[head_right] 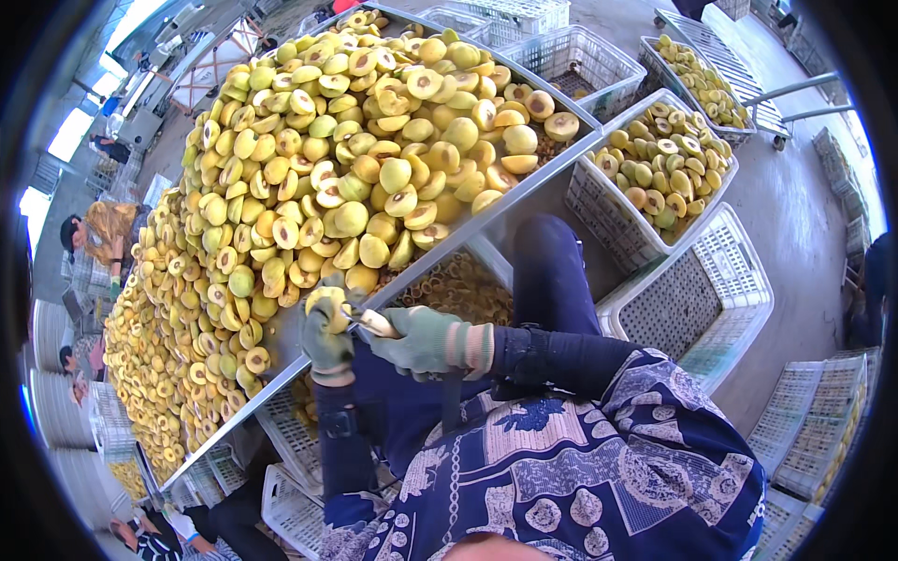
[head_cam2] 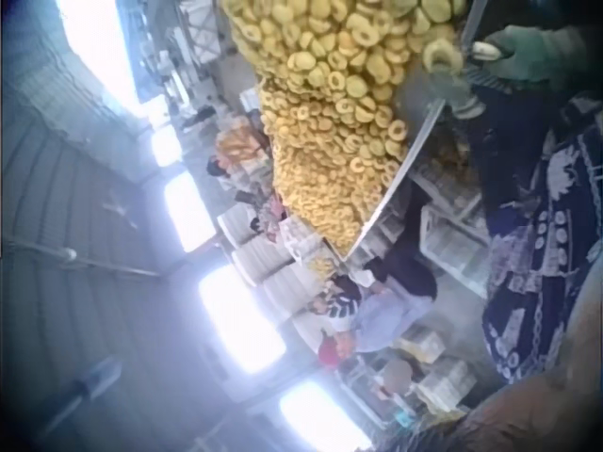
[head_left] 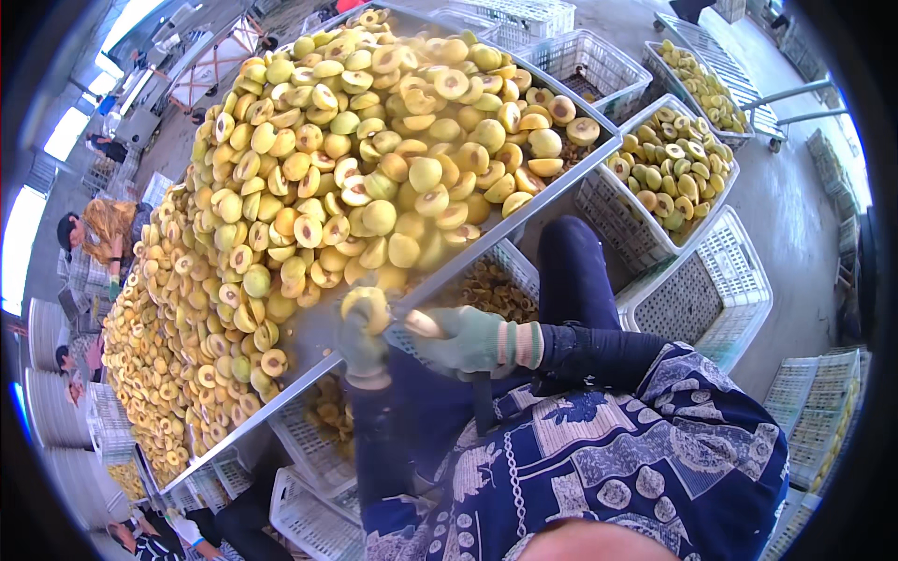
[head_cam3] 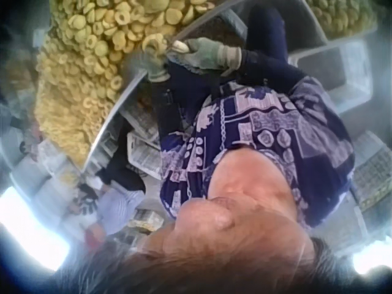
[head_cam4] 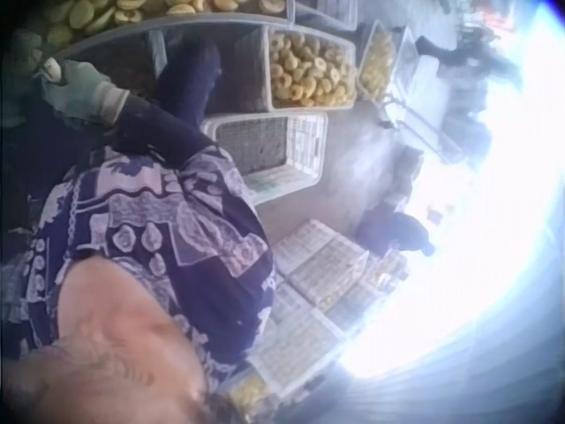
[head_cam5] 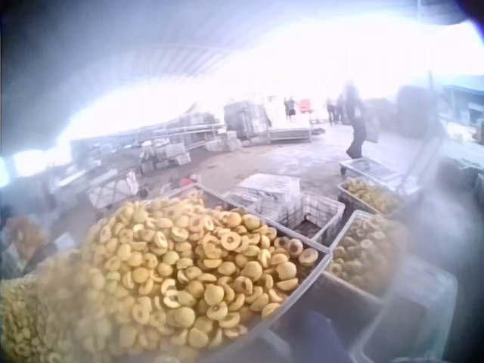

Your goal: The person scoops halved peaches from a crate onto a metal tray, then uses a tool to remove the pits from individual peach halves, dropping the fruit into a separate crate.

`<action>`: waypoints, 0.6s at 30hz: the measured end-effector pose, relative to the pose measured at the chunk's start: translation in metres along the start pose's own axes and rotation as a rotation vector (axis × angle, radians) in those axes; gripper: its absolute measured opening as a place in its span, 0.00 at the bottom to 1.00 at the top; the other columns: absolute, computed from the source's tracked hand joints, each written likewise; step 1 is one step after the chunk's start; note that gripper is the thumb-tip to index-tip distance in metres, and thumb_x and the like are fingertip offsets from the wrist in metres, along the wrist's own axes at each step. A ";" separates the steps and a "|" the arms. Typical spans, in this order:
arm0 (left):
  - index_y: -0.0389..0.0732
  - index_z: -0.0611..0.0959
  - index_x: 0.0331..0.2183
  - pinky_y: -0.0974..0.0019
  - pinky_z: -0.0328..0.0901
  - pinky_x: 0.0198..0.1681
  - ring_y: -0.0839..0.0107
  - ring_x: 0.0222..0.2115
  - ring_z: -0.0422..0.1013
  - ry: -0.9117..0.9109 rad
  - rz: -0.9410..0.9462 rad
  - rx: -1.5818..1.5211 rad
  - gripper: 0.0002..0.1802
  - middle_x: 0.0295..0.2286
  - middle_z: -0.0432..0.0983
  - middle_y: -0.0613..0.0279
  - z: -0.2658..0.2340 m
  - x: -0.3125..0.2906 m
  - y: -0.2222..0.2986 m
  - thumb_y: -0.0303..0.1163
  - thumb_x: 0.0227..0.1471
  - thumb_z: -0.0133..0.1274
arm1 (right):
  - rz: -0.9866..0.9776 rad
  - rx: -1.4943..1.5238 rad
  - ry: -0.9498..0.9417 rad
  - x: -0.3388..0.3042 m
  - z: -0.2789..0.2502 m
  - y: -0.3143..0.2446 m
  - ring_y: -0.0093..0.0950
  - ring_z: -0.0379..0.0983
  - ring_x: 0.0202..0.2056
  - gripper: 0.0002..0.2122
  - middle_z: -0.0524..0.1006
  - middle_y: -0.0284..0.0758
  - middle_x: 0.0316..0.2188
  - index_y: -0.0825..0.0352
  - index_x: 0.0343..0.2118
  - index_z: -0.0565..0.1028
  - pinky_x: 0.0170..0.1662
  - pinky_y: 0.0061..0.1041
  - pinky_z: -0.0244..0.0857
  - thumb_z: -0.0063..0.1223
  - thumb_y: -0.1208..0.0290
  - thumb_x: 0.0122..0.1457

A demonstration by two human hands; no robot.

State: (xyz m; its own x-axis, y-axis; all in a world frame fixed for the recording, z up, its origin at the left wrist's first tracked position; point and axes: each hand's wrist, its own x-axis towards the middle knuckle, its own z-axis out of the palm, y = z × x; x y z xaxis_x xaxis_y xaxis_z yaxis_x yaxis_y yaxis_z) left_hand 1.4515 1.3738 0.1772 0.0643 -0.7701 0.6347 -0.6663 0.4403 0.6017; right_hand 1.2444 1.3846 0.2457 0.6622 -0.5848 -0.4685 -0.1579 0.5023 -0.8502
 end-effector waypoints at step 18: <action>0.34 0.70 0.49 0.62 0.70 0.32 0.62 0.26 0.73 0.081 -0.733 -0.907 0.29 0.36 0.74 0.47 0.042 -0.007 0.113 0.50 0.58 0.40 | -0.139 -0.717 -0.079 -0.015 -0.036 0.039 0.24 0.69 0.38 0.11 0.73 0.28 0.35 0.57 0.39 0.72 0.47 0.22 0.61 0.38 0.60 0.62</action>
State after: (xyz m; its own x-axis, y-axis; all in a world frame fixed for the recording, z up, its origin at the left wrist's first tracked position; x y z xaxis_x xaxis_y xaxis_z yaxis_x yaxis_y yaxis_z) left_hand 1.3443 1.4093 0.2203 0.2823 -0.9593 0.0008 0.3225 0.0957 0.9417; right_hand 1.2017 1.3899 0.2108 0.7573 -0.5518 -0.3493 -0.4912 -0.1288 -0.8615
